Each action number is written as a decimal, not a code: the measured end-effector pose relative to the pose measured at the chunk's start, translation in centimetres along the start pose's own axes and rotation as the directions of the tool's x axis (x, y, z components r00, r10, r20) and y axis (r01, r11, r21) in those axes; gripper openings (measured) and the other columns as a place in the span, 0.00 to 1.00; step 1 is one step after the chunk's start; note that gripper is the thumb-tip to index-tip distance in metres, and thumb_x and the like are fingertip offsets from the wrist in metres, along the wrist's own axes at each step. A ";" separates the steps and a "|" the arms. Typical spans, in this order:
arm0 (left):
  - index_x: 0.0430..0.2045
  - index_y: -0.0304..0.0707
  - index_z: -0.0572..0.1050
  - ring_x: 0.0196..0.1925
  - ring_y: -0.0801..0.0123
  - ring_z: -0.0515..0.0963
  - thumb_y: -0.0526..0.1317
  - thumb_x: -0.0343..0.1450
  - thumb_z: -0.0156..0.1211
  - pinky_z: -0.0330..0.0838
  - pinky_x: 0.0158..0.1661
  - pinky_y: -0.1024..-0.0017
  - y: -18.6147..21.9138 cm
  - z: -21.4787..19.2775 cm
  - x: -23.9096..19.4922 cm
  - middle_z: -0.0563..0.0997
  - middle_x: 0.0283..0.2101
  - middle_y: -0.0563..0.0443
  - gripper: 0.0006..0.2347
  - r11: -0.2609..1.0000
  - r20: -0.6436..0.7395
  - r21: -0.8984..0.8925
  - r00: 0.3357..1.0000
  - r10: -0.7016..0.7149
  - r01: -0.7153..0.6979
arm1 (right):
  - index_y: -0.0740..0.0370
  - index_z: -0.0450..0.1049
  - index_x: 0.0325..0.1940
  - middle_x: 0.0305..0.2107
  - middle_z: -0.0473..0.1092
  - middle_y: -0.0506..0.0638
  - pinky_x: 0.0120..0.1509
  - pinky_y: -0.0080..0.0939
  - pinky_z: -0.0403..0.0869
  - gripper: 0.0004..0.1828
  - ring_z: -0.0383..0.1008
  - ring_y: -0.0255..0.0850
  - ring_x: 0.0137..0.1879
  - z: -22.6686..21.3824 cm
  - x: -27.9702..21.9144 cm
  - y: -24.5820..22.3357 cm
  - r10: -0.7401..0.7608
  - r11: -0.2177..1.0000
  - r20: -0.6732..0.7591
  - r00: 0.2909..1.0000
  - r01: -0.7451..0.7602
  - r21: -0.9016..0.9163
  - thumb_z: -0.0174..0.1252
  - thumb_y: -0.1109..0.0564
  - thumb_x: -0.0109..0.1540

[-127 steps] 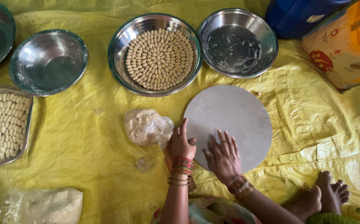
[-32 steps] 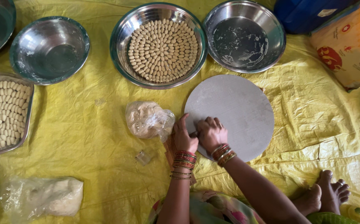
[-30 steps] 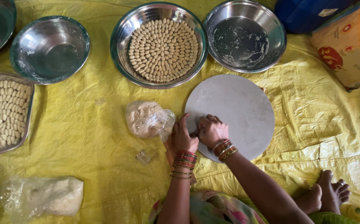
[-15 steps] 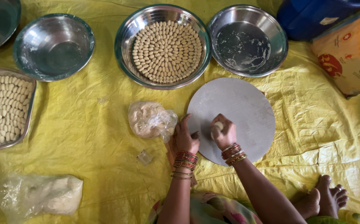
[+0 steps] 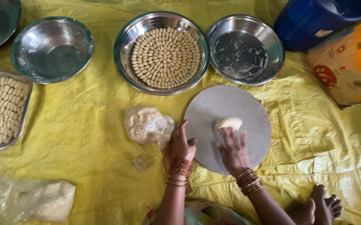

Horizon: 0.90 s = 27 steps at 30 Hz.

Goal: The person sits on the floor and shapes dough into small balls, then uses a wooden ridged tool to press and cut the dough into ridged snack pieces. The finished pieces are placed into a metal bowl.

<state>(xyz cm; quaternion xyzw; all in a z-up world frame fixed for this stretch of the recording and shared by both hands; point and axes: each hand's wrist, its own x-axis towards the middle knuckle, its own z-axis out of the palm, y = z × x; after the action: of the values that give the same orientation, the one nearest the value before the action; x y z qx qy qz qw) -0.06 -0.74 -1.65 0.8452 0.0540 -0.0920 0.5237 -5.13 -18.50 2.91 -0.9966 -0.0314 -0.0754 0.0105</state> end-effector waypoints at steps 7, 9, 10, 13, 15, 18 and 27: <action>0.65 0.56 0.60 0.61 0.46 0.74 0.31 0.65 0.67 0.76 0.53 0.57 -0.3 0.3 -0.3 0.67 0.63 0.38 0.33 0.998 -0.035 0.033 0.998 0.051 -0.049 | 0.48 0.78 0.53 0.54 0.78 0.45 0.60 0.43 0.79 0.11 0.78 0.37 0.60 3.8 -0.5 4.6 0.611 0.641 0.310 0.728 -0.685 0.346 0.55 0.55 0.68; 0.64 0.54 0.61 0.63 0.42 0.70 0.31 0.63 0.71 0.70 0.55 0.52 0.0 0.0 0.1 0.68 0.61 0.36 0.35 0.989 -0.065 0.094 0.991 0.119 -0.113 | 0.52 0.79 0.46 0.48 0.74 0.50 0.67 0.44 0.75 0.11 0.69 0.42 0.61 4.3 1.5 4.7 0.589 0.729 0.020 0.808 -0.542 0.419 0.63 0.59 0.60; 0.64 0.54 0.61 0.62 0.44 0.71 0.31 0.63 0.70 0.72 0.55 0.54 -0.1 0.0 -0.3 0.68 0.62 0.37 0.34 0.992 -0.058 0.071 0.992 0.108 -0.104 | 0.56 0.77 0.50 0.52 0.72 0.53 0.66 0.48 0.72 0.15 0.68 0.45 0.61 4.5 1.6 4.4 0.522 0.798 -0.113 0.845 -0.437 0.415 0.61 0.58 0.59; 0.64 0.54 0.61 0.62 0.47 0.73 0.30 0.64 0.67 0.74 0.55 0.57 0.0 -0.1 0.0 0.68 0.62 0.38 0.33 0.995 -0.052 0.034 0.994 0.094 -0.093 | 0.61 0.76 0.55 0.56 0.69 0.58 0.65 0.58 0.63 0.24 0.65 0.53 0.60 5.3 3.8 1.5 0.332 0.940 -0.409 0.850 -0.263 0.216 0.58 0.48 0.58; 0.64 0.53 0.62 0.62 0.46 0.74 0.29 0.64 0.67 0.74 0.56 0.57 0.0 0.0 -0.2 0.69 0.62 0.38 0.33 0.996 -0.047 0.043 0.996 0.076 -0.074 | 0.57 0.80 0.49 0.50 0.71 0.56 0.66 0.60 0.60 0.28 0.67 0.54 0.60 5.3 4.8 -1.0 0.273 0.930 -0.448 0.851 -0.353 -0.103 0.58 0.35 0.57; 0.66 0.58 0.59 0.60 0.51 0.76 0.32 0.67 0.64 0.79 0.50 0.60 0.1 0.3 -0.1 0.64 0.65 0.40 0.32 0.994 0.047 0.020 0.993 -0.105 0.104 | 0.54 0.80 0.35 0.43 0.76 0.52 0.68 0.59 0.60 0.17 0.69 0.50 0.55 3.6 6.8 -0.2 0.363 0.911 -0.095 0.927 -0.333 0.243 0.54 0.41 0.61; 0.67 0.59 0.59 0.56 0.50 0.77 0.35 0.67 0.67 0.76 0.51 0.57 -0.1 0.2 -0.1 0.68 0.59 0.40 0.32 0.992 0.039 0.109 0.997 -0.071 0.066 | 0.50 0.83 0.34 0.28 0.79 0.56 0.39 0.53 0.75 0.16 0.77 0.53 0.31 4.7 14.4 4.6 0.323 0.914 -0.050 0.945 -0.298 0.277 0.53 0.42 0.64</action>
<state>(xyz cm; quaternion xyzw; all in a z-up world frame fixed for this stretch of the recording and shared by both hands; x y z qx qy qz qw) -0.23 -0.85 -1.77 0.8676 0.0667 -0.1310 0.4750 10.08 -22.07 0.33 -0.9737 0.1180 -0.1151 0.1571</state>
